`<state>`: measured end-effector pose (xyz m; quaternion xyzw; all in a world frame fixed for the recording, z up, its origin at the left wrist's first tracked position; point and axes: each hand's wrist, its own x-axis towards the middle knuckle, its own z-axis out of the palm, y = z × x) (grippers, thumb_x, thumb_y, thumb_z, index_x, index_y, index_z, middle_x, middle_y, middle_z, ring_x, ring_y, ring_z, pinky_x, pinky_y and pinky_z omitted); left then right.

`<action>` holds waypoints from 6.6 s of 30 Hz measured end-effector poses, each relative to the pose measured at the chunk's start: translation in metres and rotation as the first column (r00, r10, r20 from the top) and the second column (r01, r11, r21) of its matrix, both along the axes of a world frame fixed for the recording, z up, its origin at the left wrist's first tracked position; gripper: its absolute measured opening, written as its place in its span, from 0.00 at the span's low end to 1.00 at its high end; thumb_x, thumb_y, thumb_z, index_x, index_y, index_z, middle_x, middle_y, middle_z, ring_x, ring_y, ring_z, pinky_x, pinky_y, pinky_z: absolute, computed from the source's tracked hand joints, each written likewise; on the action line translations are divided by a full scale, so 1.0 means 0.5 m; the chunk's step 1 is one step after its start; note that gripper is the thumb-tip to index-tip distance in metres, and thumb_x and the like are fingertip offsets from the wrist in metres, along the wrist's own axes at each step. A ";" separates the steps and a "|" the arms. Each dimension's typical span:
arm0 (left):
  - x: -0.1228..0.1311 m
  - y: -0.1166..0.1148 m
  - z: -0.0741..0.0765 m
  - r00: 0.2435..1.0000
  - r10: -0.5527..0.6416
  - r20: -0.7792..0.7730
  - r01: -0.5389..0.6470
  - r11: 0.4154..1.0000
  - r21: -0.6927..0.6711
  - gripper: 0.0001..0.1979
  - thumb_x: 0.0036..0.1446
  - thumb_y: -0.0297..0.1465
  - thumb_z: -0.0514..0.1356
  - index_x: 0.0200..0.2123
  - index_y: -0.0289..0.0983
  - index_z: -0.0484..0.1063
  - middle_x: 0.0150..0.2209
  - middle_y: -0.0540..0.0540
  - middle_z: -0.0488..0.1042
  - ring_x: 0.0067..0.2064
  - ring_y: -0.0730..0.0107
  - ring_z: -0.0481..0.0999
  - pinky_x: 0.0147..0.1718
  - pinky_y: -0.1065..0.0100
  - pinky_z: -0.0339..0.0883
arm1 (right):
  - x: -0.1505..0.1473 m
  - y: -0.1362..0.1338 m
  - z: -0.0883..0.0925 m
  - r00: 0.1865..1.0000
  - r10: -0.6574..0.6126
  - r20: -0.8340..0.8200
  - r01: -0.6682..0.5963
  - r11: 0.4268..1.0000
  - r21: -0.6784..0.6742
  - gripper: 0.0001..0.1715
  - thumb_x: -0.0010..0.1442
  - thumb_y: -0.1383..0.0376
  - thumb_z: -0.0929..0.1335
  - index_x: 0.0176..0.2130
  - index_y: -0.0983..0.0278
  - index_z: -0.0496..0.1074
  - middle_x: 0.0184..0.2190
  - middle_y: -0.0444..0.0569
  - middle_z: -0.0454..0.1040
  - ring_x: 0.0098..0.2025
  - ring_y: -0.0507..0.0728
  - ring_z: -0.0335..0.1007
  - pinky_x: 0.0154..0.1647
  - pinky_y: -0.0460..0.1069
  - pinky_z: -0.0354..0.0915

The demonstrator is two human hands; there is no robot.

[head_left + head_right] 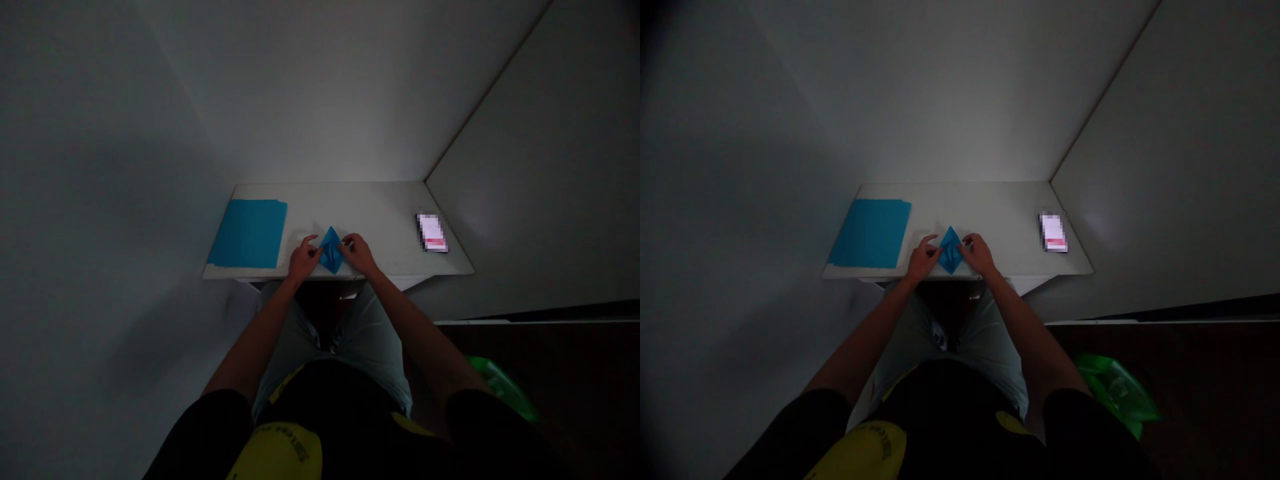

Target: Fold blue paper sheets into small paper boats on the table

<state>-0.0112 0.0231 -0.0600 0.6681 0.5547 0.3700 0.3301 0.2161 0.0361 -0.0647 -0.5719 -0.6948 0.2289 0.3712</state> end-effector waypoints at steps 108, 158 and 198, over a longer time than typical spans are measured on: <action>0.094 0.024 0.071 0.694 0.019 -0.719 0.081 0.991 0.104 0.37 0.74 0.53 0.49 0.74 0.32 0.63 0.74 0.30 0.63 0.74 0.39 0.62 0.72 0.43 0.55 | 0.164 -0.040 -0.008 0.889 -0.444 0.113 0.453 0.889 -0.068 0.08 0.63 0.58 0.64 0.38 0.59 0.68 0.42 0.55 0.76 0.42 0.63 0.72 0.47 0.57 0.65; -0.141 0.153 0.075 0.853 0.169 -0.493 -0.247 0.964 -0.097 0.11 0.75 0.35 0.54 0.50 0.40 0.76 0.51 0.34 0.82 0.53 0.51 0.82 0.54 0.56 0.70 | 0.078 0.040 -0.032 0.942 -0.200 -0.271 0.223 0.973 0.057 0.38 0.75 0.41 0.58 0.68 0.61 0.70 0.68 0.61 0.72 0.70 0.65 0.68 0.73 0.66 0.61; -0.399 0.107 0.067 0.471 0.283 -0.836 -0.512 0.859 0.003 0.55 0.61 0.62 0.58 0.76 0.26 0.56 0.72 0.16 0.61 0.72 0.23 0.61 0.67 0.36 0.57 | 0.062 0.049 -0.061 0.973 -0.096 0.210 0.068 0.988 0.136 0.36 0.77 0.43 0.59 0.60 0.66 0.76 0.56 0.64 0.81 0.55 0.69 0.79 0.60 0.64 0.71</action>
